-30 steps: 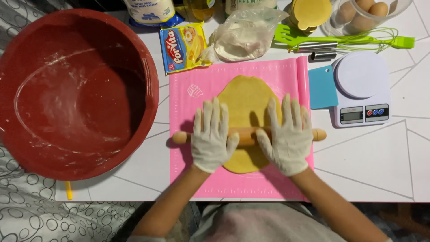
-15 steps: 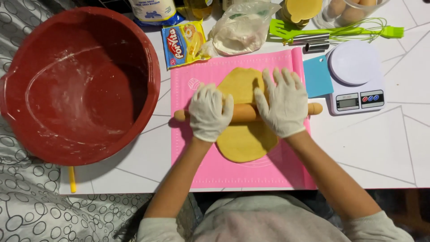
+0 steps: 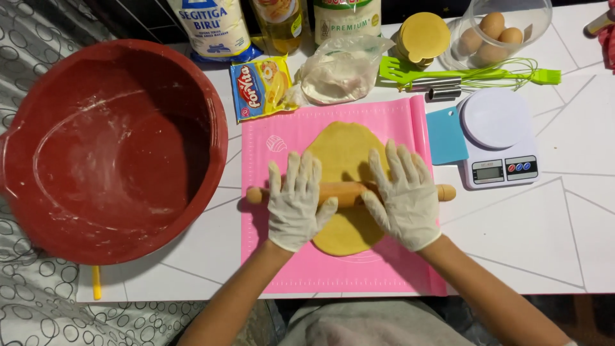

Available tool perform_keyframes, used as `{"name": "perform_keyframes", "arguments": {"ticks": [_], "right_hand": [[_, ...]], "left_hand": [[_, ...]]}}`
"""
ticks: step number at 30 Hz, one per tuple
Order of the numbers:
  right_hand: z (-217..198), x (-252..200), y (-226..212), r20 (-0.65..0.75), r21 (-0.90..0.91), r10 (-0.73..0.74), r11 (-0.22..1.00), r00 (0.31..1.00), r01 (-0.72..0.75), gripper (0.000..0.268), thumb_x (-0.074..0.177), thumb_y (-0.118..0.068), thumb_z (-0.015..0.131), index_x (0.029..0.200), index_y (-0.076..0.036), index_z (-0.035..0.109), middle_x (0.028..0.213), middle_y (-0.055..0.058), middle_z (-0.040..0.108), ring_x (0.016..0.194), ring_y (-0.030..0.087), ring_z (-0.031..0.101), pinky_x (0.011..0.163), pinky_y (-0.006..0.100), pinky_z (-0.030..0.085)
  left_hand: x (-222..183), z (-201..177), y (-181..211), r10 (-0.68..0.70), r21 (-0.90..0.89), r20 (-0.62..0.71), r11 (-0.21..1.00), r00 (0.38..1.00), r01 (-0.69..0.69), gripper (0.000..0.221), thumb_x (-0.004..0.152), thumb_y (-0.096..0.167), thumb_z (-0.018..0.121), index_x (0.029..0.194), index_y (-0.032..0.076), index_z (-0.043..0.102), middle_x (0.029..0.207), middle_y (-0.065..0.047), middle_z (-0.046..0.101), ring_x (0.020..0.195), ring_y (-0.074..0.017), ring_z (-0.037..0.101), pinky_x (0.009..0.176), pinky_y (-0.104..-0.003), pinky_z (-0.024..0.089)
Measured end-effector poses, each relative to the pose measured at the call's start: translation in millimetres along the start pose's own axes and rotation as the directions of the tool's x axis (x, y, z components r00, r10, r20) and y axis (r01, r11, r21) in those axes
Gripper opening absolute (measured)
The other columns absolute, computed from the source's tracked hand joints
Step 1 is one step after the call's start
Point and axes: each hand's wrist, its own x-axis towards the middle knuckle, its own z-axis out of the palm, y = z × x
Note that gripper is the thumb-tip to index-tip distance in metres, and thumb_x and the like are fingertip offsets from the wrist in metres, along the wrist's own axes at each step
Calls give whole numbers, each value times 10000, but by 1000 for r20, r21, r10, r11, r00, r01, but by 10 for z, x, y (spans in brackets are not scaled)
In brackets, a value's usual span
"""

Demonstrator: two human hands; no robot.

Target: Rolling out a ball of dough into a flat sheet on a silicone mat using a rolling pin.

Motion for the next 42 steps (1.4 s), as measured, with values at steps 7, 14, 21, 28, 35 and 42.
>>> {"name": "perform_keyframes", "arguments": {"ticks": [7,14,21,28,35,42], "right_hand": [[320,1234,620,-254,-104,-39,995,966,12,545,1084,-481,352,1456,-148,570,1311,192,616,1295,385,571,1109,486,405],[592,1364,792,-397,-125,-134,988,908,91,364,1092,-452,395,1197,-241,673,1108,29,680,1147,274,651,939,405,514],[381,333,350,-333,105,-141,977,932,185,224,897,-355,735,1060,-207,778,990,43,766,1003,275,729,939,439,569],[242,-3,-35,-239,12,-57,998,969,62,490,960,-282,633,1412,-95,607,1260,121,701,1219,314,642,1163,536,376],[197,866,281,122,-122,-30,992,992,44,703,1051,-535,257,1580,-90,384,1565,199,477,1486,371,393,1252,485,203],[264,1712,596,138,-184,20,983,990,6,505,1123,-342,307,955,-160,746,979,129,655,1059,299,590,1177,411,323]], "left_hand": [[1215,17,-390,-249,68,150,968,957,242,844,1013,614,391,1593,6,305,1664,-273,230,1558,-440,107,1216,-706,80],[1223,199,-438,-304,12,98,952,948,305,829,1012,620,367,1508,-39,456,1604,-291,356,1541,-430,208,1220,-687,43],[169,165,-40,-118,-244,-218,968,969,63,541,959,488,607,1196,2,626,1284,-238,652,1372,-438,527,1179,-651,299],[-41,158,7,-25,27,-92,999,995,27,471,1048,421,419,1379,105,529,1370,-137,596,1419,-366,471,1179,-720,233],[874,222,-376,-73,-55,146,995,987,82,696,1068,488,340,1528,-27,421,1621,-252,361,1556,-362,235,1251,-616,116],[1688,687,-748,-201,146,188,974,961,175,726,1026,521,339,1513,-1,469,1639,-246,274,1537,-402,167,1228,-605,150]]}}
